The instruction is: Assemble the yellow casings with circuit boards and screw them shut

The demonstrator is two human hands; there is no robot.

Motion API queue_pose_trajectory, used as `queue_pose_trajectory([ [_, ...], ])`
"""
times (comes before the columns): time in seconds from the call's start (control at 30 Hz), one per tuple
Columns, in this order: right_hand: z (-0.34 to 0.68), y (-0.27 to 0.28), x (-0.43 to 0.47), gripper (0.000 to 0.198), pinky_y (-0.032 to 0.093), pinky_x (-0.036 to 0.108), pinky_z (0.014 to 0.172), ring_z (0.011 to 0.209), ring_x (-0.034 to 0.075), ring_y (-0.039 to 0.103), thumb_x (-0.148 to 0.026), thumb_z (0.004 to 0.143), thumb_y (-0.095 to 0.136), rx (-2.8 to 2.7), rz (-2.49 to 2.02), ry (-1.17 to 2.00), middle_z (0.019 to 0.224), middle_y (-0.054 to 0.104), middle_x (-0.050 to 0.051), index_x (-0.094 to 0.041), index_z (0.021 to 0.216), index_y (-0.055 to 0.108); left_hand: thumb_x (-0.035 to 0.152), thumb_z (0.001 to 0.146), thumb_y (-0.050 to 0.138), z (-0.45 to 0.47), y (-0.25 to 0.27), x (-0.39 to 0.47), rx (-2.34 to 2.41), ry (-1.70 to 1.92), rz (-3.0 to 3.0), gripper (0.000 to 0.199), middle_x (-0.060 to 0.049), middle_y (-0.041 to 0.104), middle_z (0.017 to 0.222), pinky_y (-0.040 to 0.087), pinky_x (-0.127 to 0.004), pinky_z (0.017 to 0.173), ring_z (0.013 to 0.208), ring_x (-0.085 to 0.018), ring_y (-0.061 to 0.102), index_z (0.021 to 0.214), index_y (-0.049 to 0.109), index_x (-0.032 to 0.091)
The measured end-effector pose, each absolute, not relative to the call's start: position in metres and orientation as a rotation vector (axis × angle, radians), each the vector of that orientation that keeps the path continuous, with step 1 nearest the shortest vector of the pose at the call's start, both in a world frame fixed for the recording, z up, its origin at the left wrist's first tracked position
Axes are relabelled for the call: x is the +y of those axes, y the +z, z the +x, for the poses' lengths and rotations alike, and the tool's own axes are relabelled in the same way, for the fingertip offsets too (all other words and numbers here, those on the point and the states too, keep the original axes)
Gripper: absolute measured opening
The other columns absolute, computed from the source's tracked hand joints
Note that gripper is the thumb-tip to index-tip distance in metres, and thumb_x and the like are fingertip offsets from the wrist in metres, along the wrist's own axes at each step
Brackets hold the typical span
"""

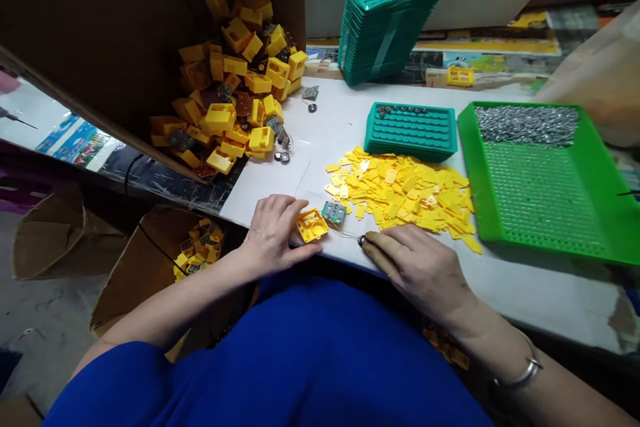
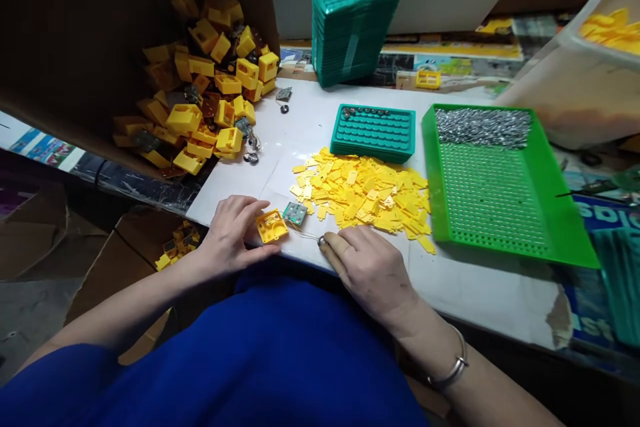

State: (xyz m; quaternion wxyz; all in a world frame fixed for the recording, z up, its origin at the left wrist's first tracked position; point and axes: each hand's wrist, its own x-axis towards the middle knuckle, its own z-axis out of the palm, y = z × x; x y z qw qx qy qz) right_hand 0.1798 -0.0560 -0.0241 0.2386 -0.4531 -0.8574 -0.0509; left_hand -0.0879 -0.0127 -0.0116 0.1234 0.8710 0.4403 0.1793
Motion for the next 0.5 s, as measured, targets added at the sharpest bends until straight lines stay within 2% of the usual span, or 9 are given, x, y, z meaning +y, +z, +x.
queue_pose_trajectory([
  [0.17,0.174,-0.017,-0.056,0.021,0.041,0.032,0.064,0.068,0.018,0.057,-0.023,0.098,0.053,-2.393,-1.273,-0.189,0.076,0.067,0.007,-0.015,0.085,0.068,0.061,0.078,0.064,-0.083,0.000,-0.008,1.341,0.505,2.408,0.050,-0.014,0.065,0.101,0.046,-0.043,0.081,0.092,-0.027,0.056,0.101,0.066,0.016],
  [0.23,0.171,-0.012,-0.056,0.024,0.039,0.033,0.063,0.066,0.018,0.056,-0.020,0.097,0.052,-2.454,-1.269,-0.224,0.071,0.064,0.006,-0.017,0.077,0.065,0.058,0.076,0.066,-0.079,0.012,-0.002,1.284,0.453,2.154,0.048,-0.010,0.064,0.089,0.047,-0.038,0.075,0.082,-0.023,0.058,0.097,0.065,0.015],
  [0.33,0.168,-0.008,-0.053,0.026,0.039,0.033,0.061,0.064,0.019,0.054,-0.016,0.094,0.051,-2.540,-1.278,-0.222,0.065,0.059,0.006,-0.018,0.070,0.062,0.059,0.077,0.066,-0.074,0.028,0.006,1.073,0.169,1.502,0.048,-0.002,0.061,0.073,0.048,-0.029,0.060,0.063,-0.015,0.058,0.095,0.063,0.015],
  [0.43,0.171,-0.006,-0.048,0.024,0.043,0.031,0.061,0.064,0.017,0.056,-0.019,0.094,0.050,-2.427,-1.299,0.078,0.068,0.061,0.006,-0.018,0.074,0.064,0.057,0.073,0.070,-0.069,0.031,0.010,0.860,0.028,0.990,0.050,-0.005,0.067,0.081,0.052,-0.028,0.060,0.062,-0.015,0.065,0.095,0.060,0.013],
  [0.5,0.176,-0.006,-0.043,0.021,0.046,0.029,0.060,0.064,0.016,0.059,-0.024,0.094,0.052,-2.228,-1.341,0.523,0.073,0.065,0.005,-0.019,0.080,0.066,0.050,0.069,0.077,-0.064,0.026,0.007,0.817,0.022,0.867,0.050,-0.005,0.067,0.085,0.054,-0.029,0.061,0.064,-0.015,0.067,0.098,0.059,0.014],
])
